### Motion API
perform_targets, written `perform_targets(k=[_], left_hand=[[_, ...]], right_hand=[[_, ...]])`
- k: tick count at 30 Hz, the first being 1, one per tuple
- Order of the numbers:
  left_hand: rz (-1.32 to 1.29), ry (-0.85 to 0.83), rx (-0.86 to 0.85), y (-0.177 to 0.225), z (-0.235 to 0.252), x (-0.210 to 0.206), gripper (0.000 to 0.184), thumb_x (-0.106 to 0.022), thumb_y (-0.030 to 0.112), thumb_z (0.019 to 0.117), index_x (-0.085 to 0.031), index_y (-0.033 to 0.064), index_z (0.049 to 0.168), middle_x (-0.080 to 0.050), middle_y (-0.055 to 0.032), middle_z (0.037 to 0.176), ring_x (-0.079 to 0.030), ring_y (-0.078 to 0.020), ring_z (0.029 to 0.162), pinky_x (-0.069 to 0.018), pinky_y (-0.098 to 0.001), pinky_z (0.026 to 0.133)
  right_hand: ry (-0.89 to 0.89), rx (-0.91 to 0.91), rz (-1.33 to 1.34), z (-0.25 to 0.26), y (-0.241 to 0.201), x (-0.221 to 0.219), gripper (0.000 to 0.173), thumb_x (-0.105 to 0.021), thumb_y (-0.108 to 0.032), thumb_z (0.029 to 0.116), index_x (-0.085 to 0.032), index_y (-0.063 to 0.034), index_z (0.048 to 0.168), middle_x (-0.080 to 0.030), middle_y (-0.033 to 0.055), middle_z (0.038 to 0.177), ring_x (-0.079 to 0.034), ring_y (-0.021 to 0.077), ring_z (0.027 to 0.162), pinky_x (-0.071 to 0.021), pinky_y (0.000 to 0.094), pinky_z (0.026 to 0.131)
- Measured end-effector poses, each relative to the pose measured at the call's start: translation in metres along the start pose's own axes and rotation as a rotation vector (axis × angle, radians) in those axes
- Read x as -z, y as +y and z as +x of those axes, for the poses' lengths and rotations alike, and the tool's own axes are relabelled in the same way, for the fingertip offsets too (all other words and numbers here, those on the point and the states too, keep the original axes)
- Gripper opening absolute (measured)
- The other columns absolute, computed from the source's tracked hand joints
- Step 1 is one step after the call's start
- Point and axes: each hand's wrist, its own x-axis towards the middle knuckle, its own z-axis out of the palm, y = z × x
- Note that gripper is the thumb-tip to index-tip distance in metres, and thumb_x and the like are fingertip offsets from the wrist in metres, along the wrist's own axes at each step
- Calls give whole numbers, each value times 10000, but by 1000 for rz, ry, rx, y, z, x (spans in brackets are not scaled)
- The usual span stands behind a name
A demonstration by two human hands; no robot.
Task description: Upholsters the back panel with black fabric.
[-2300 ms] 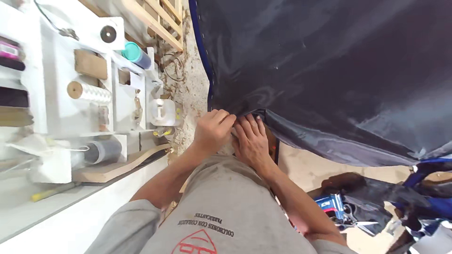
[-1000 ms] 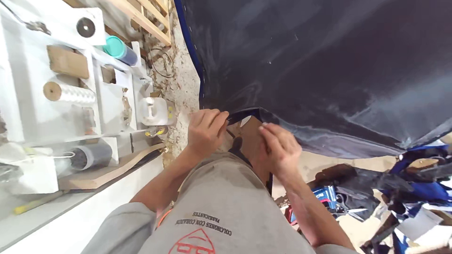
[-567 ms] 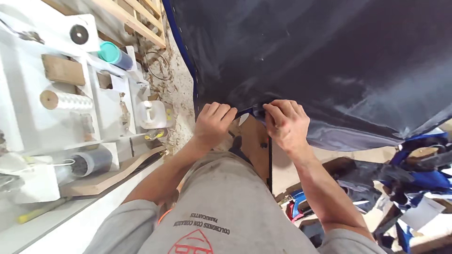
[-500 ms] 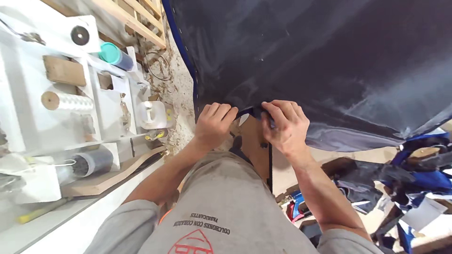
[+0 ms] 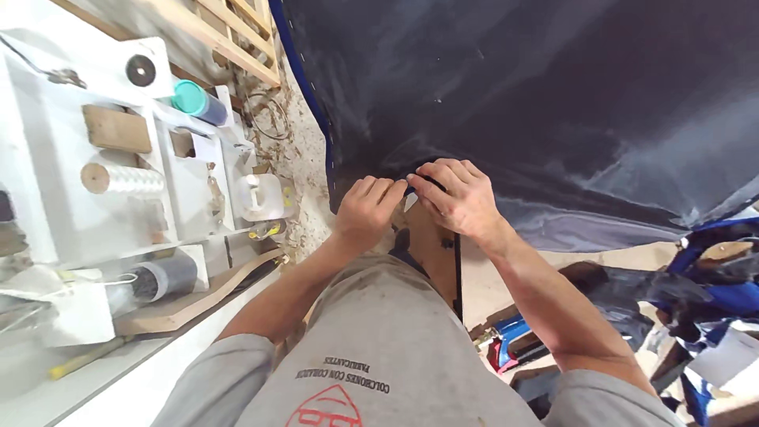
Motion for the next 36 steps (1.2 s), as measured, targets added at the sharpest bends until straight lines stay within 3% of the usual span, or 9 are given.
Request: perform_targets(k=[3, 6, 9, 11, 15, 17, 23, 29, 36], left_hand=[[-86, 58, 28, 0, 0, 5, 203, -676, 118, 981, -734, 28, 1153, -760, -115, 988, -724, -246, 912, -593, -375, 819], [-126, 122, 154, -10, -15, 40, 229, -659, 139, 980, -716, -7, 1147, -761, -140, 1053, -721, -245, 995, -584, -414, 907], [-60, 155, 304, -33, -39, 78, 198, -619, 123, 1002, -703, -11, 1122, -737, -137, 1035, -701, -212, 983, -586, -376, 883], [-35, 107, 325, -35, -50, 83, 188, -657, 155, 986, -730, 16, 1090, -740, -130, 1035, -699, -218, 992, -582, -380, 888], [33, -6, 261, -16, -47, 62, 240, -706, 286, 965, -772, 95, 1095, -738, -104, 1063, -685, -251, 1030, -554, -422, 916], [55, -17, 249, -11, -38, 52, 227, -696, 281, 972, -769, 109, 1102, -731, -100, 1065, -678, -260, 1031, -547, -417, 904], [93, -58, 266, -10, -18, 41, 233, -716, 307, 946, -765, 122, 1079, -727, -85, 1033, -674, -261, 944, -549, -413, 778], [191, 34, 211, -6, -6, 30, 118, -718, 205, 931, -758, 95, 929, -719, -90, 915, -678, -266, 842, -539, -402, 698], [288, -26, -102, -13, -14, 35, 137, -635, 121, 1006, -739, 33, 1011, -706, -116, 891, -674, -272, 827, -539, -393, 737]], right_hand=[[10, 23, 15, 5, 2, -5, 207, -600, -158, 1000, -764, -107, 1115, -728, 128, 1118, -689, 303, 1057, -559, 439, 850], [-7, 47, 29, 6, 7, -4, 206, -587, -137, 1005, -761, -106, 1111, -731, 118, 1113, -690, 297, 1044, -555, 437, 837], [0, 65, 48, 5, 8, -5, 211, -584, -117, 1009, -760, -88, 1121, -731, 134, 1109, -694, 306, 1022, -555, 441, 832], [9, 66, 56, 4, 9, -7, 211, -591, -116, 1002, -763, -87, 1121, -732, 136, 1102, -697, 307, 1015, -557, 441, 828], [3, 63, 54, 6, 9, -7, 202, -592, -113, 1000, -762, -91, 1109, -730, 136, 1100, -698, 311, 1021, -557, 451, 823], [4, 57, 50, 7, 8, -6, 197, -595, -115, 998, -765, -90, 1095, -732, 136, 1087, -702, 310, 1010, -563, 451, 822], [52, -4, 33, 7, 6, -8, 197, -597, -170, 1014, -755, -78, 1090, -741, 124, 1060, -712, 291, 982, -573, 431, 816], [78, -13, 20, 5, 6, -11, 204, -588, -184, 1026, -754, -80, 1084, -744, 118, 1050, -715, 284, 968, -569, 422, 804], [69, -4, 27, 2, 7, -13, 204, -589, -185, 1029, -752, -84, 1095, -741, 108, 1067, -707, 279, 1003, -563, 419, 839]])
